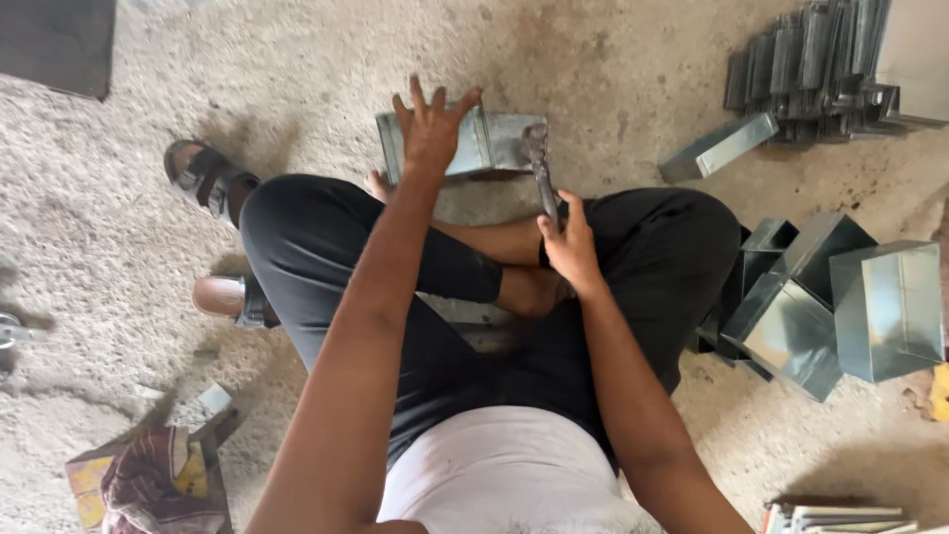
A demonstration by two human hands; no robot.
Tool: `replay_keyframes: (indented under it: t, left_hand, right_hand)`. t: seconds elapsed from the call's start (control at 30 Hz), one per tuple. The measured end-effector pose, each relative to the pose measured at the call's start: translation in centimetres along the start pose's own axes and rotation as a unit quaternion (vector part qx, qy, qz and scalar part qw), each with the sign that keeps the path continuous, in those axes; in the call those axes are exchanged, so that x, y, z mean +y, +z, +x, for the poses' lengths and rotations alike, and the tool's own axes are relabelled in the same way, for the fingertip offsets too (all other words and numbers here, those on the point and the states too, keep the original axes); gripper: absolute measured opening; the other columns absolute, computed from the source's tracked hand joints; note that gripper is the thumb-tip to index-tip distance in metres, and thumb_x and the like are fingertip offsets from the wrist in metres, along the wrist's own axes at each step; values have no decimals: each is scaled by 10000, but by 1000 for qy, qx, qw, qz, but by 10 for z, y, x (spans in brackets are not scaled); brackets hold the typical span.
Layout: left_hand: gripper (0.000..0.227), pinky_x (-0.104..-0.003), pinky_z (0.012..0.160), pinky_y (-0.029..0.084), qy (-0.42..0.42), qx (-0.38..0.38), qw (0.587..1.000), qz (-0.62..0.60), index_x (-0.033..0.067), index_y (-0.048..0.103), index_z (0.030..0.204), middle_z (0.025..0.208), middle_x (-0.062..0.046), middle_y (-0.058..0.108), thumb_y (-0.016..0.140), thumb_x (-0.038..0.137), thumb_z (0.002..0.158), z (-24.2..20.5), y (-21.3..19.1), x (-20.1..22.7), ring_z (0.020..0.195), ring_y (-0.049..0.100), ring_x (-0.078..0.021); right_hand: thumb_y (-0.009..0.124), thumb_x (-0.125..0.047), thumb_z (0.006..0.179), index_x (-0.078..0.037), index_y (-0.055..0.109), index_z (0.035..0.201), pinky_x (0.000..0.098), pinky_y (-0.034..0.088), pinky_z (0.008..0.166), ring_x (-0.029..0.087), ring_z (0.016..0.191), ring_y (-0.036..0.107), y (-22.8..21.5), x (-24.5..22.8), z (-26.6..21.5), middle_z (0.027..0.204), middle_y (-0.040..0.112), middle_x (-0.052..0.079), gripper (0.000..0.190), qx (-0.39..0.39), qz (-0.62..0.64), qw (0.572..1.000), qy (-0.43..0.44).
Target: The person sits on the floor and uses a hammer to strike a small metal box placed on a metal block. They repeatedly hit the box, repositioning it with their left hand between strikes to work on different sides.
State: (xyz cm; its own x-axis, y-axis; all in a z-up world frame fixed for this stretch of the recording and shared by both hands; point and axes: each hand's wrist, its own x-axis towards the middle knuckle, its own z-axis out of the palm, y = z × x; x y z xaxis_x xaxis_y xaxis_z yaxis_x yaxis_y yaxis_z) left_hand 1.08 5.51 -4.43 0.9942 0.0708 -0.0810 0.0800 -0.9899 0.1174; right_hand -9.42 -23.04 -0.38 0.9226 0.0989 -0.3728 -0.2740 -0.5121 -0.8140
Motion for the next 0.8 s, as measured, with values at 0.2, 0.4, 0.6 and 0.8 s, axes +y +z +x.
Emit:
replay_keyframes:
  t: [0.2, 0.4, 0.6, 0.8]
  left_hand:
    - [732, -606, 960, 472, 109, 16, 990, -92, 402, 308, 1593, 1320, -120, 683, 460, 10, 993, -2, 11, 1, 1237, 597, -399]
    - [638, -566, 1135, 420, 121, 4, 987, -104, 196, 426, 1591, 1250, -186, 705, 506, 37, 978, 0, 49, 21, 1420, 522, -334]
    - [555, -576, 1045, 428, 134, 73, 982, -113, 223, 558, 1441, 1449, -128, 584, 533, 53, 914, 11, 61, 23, 1355, 517, -359]
    - [474, -594, 1000, 503, 100, 38, 990, -93, 232, 565, 1459, 1576, -112, 474, 543, 117, 1000, 2, 75, 22, 1419, 464, -379]
  right_hand:
    - [663, -240, 1052, -102, 507, 1462, 295, 412, 432, 88, 501, 489, 2, -26, -13, 682, 552, 23, 460, 14, 32, 998, -51]
    - [603, -224, 1083, -87, 354, 1530, 221, 394, 465, 36, 544, 468, -19, -73, -39, 748, 533, -14, 530, 16, 193, 963, -185]
    - [590, -264, 1117, -138, 371, 1527, 242, 410, 523, 73, 598, 493, -28, -77, -17, 808, 575, 33, 482, 18, 147, 938, -315]
    - [611, -328, 1132, -92, 488, 1440, 453, 560, 723, 434, 930, 701, -7, -23, 15, 1027, 710, 242, 407, 84, -157, 947, -269]
